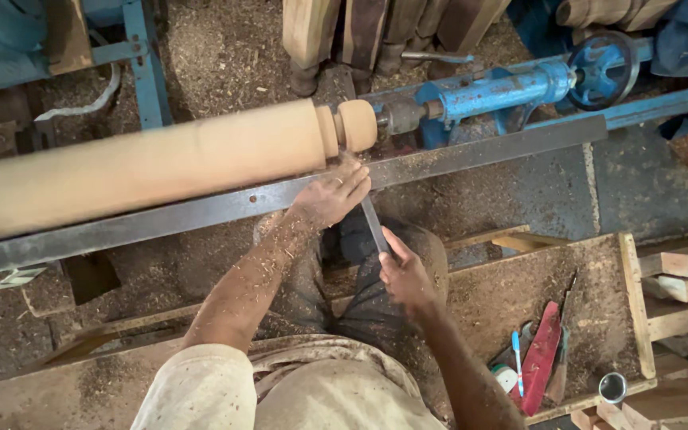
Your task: The person marks a wooden plank with a ruler and pen, then uses a chisel to shape a rotating piece of wood on a lathe. The person holds the chisel against the spinning wood to carve and smooth its surface.
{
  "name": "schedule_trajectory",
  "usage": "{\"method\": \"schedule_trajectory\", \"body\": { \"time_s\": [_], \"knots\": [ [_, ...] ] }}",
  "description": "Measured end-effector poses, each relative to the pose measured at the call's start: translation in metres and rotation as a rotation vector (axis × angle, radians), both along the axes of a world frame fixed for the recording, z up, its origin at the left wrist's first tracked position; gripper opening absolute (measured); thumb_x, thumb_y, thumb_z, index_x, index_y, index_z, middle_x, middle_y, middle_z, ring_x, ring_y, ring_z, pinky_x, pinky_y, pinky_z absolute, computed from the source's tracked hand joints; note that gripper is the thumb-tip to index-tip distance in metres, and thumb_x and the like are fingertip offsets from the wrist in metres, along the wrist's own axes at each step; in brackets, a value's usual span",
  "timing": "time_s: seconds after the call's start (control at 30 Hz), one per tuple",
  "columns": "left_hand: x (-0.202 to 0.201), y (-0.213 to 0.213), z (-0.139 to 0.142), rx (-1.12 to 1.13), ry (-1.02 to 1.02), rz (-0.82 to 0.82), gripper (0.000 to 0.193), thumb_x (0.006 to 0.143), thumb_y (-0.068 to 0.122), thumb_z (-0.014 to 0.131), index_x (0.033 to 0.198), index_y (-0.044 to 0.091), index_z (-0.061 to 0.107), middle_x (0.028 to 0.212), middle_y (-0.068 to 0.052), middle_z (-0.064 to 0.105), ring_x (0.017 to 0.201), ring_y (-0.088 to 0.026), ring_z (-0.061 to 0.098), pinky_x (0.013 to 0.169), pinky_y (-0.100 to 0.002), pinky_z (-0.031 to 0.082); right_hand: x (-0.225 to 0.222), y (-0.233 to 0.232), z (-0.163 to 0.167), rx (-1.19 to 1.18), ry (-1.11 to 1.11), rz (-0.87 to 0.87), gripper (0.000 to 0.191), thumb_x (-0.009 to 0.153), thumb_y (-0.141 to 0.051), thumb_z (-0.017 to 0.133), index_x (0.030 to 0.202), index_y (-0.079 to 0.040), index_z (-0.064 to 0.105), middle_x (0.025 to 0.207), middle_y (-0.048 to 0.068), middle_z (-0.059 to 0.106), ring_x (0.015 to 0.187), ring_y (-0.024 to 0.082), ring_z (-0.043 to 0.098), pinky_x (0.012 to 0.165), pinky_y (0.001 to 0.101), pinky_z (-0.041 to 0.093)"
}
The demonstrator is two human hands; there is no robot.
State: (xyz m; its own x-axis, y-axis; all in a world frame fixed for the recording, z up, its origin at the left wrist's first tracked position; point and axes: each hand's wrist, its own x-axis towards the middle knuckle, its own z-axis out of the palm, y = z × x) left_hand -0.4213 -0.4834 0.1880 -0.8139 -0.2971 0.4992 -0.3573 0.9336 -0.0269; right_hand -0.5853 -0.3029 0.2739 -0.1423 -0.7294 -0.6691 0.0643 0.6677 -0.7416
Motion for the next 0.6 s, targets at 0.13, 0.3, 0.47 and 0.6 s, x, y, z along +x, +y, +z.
{"method": "schedule_trajectory", "body": {
  "time_s": [0.13,0.3,0.47,0.6],
  "knots": [
    [0.000,0.000,0.000,-0.055,-0.006,0.015,0.044,0.093,0.020,0.055,0.132,0.004,0.065,0.143,-0.014,0.061,0.137,-0.030,0.054,0.116,-0.039,0.046,-0.016,0.001,-0.003,0.006,-0.074,0.028,0.058,0.102,-0.018,0.053,0.158,-0.025,0.041,0.060,-0.006,0.044,0.047,0.006,0.037,0.040,0.0234,0.032],
    [0.001,0.004,0.004,-0.065,0.005,-0.034,0.039,0.097,0.021,0.055,0.132,0.006,0.064,0.145,-0.012,0.060,0.139,-0.028,0.054,0.119,-0.039,0.044,0.016,0.020,-0.015,-0.005,-0.043,-0.096,0.057,0.104,-0.022,0.051,0.159,-0.028,0.039,0.061,-0.006,0.044,0.046,0.006,0.037,0.039,0.0233,0.031],
    [0.002,0.003,0.008,-0.047,0.001,-0.061,0.044,0.092,0.021,0.055,0.132,0.005,0.065,0.146,-0.010,0.062,0.139,-0.027,0.055,0.118,-0.038,0.045,0.065,0.028,-0.041,-0.107,-0.164,-0.309,0.057,0.105,-0.022,0.051,0.160,-0.029,0.036,0.062,-0.005,0.047,0.045,0.005,0.039,0.038,0.0238,0.033],
    [-0.001,0.000,0.007,-0.060,-0.008,-0.059,0.045,0.091,0.021,0.056,0.131,0.004,0.065,0.144,-0.013,0.062,0.138,-0.029,0.056,0.116,-0.038,0.046,0.046,0.026,-0.049,-0.037,-0.107,-0.241,0.060,0.102,-0.023,0.053,0.160,-0.030,0.036,0.059,-0.004,0.045,0.042,0.006,0.036,0.036,0.0242,0.031]
  ]
}}
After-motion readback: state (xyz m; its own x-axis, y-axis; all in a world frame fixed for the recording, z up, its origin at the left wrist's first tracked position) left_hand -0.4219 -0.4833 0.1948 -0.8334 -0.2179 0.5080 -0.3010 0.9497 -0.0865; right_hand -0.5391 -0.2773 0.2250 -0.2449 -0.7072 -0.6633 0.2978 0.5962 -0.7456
